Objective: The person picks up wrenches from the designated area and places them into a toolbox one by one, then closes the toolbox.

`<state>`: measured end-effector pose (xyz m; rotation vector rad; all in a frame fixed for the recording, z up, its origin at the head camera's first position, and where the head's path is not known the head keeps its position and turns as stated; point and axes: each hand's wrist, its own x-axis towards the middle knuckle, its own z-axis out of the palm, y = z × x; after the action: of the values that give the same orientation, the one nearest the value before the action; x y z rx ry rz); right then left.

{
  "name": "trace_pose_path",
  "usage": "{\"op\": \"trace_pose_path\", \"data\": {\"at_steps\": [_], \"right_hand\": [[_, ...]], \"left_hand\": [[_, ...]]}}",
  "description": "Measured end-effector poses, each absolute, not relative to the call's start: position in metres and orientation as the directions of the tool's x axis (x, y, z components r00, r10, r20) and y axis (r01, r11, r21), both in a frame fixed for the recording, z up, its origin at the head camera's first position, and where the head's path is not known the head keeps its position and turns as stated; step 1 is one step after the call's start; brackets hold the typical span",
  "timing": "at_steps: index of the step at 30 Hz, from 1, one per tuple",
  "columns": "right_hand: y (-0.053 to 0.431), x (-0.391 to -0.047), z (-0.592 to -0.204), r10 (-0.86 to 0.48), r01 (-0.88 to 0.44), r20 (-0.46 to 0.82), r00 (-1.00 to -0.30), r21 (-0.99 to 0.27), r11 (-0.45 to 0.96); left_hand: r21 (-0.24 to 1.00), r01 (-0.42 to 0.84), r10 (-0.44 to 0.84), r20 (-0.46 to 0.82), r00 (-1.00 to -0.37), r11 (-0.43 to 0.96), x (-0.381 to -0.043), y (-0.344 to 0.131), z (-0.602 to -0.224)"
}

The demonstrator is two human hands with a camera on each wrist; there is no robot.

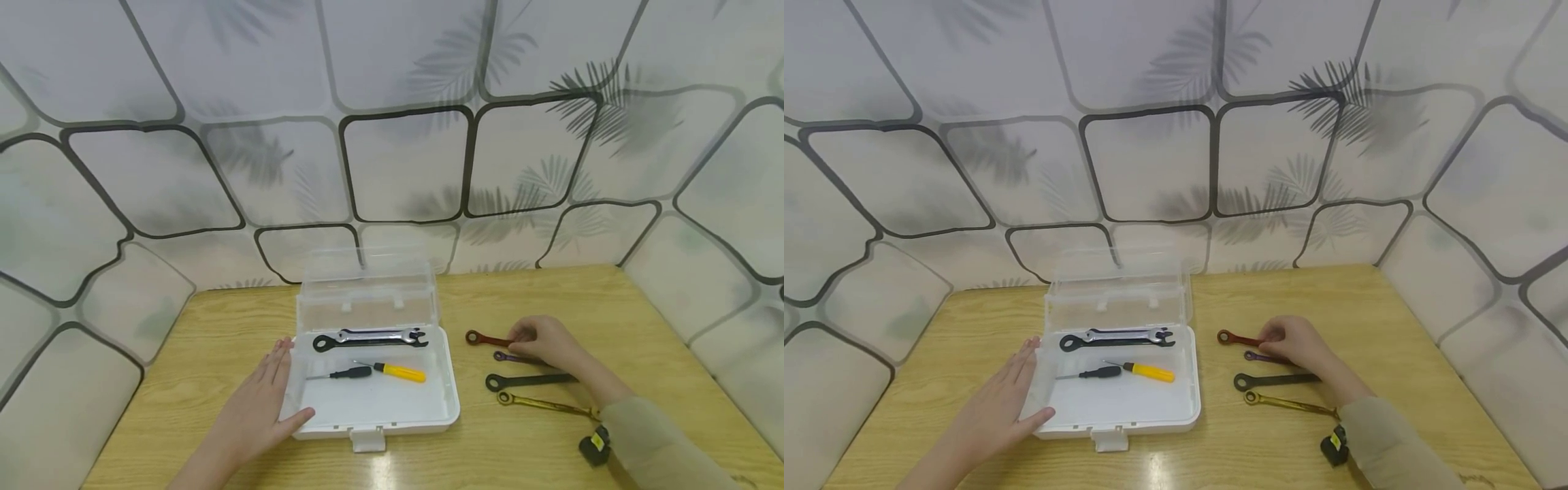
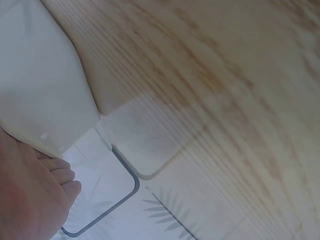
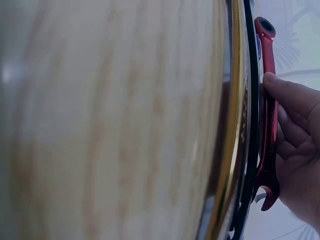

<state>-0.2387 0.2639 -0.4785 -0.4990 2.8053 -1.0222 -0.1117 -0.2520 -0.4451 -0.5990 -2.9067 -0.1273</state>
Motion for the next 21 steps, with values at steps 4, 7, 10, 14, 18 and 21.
{"op": "trace_pose_path", "data": {"at_steps": [4, 7, 10, 14, 18, 21], "right_hand": [[0.264, -0.239, -0.477, -0.337, -0.264, 0.009, -0.941, -0.642, 0.72], [0.263, -0.24, -0.474, -0.331, -0.256, 0.003, -0.944, -0.642, 0.723], [0.263, -0.24, -0.47, -0.326, -0.25, 0.0, -0.945, -0.639, 0.727], [0.263, -0.24, -0.46, -0.302, -0.223, -0.017, -0.953, -0.634, 0.74], [0.261, -0.241, -0.449, -0.291, -0.22, -0.013, -0.957, -0.62, 0.753], [0.259, -0.243, -0.44, -0.299, -0.246, 0.013, -0.954, -0.603, 0.759]], "left_hand": [[0.051, 0.394, 0.38, 0.176, -0.908, 0.918, -0.112, -0.252, -0.445], [0.054, 0.391, 0.377, 0.175, -0.91, 0.919, -0.112, -0.251, -0.445], [0.051, 0.39, 0.376, 0.177, -0.909, 0.919, -0.112, -0.251, -0.445], [0.047, 0.388, 0.375, 0.174, -0.91, 0.92, -0.112, -0.251, -0.444], [0.046, 0.392, 0.379, 0.175, -0.909, 0.919, -0.112, -0.251, -0.443], [0.04, 0.398, 0.385, 0.18, -0.905, 0.917, -0.112, -0.251, -0.444]]}}
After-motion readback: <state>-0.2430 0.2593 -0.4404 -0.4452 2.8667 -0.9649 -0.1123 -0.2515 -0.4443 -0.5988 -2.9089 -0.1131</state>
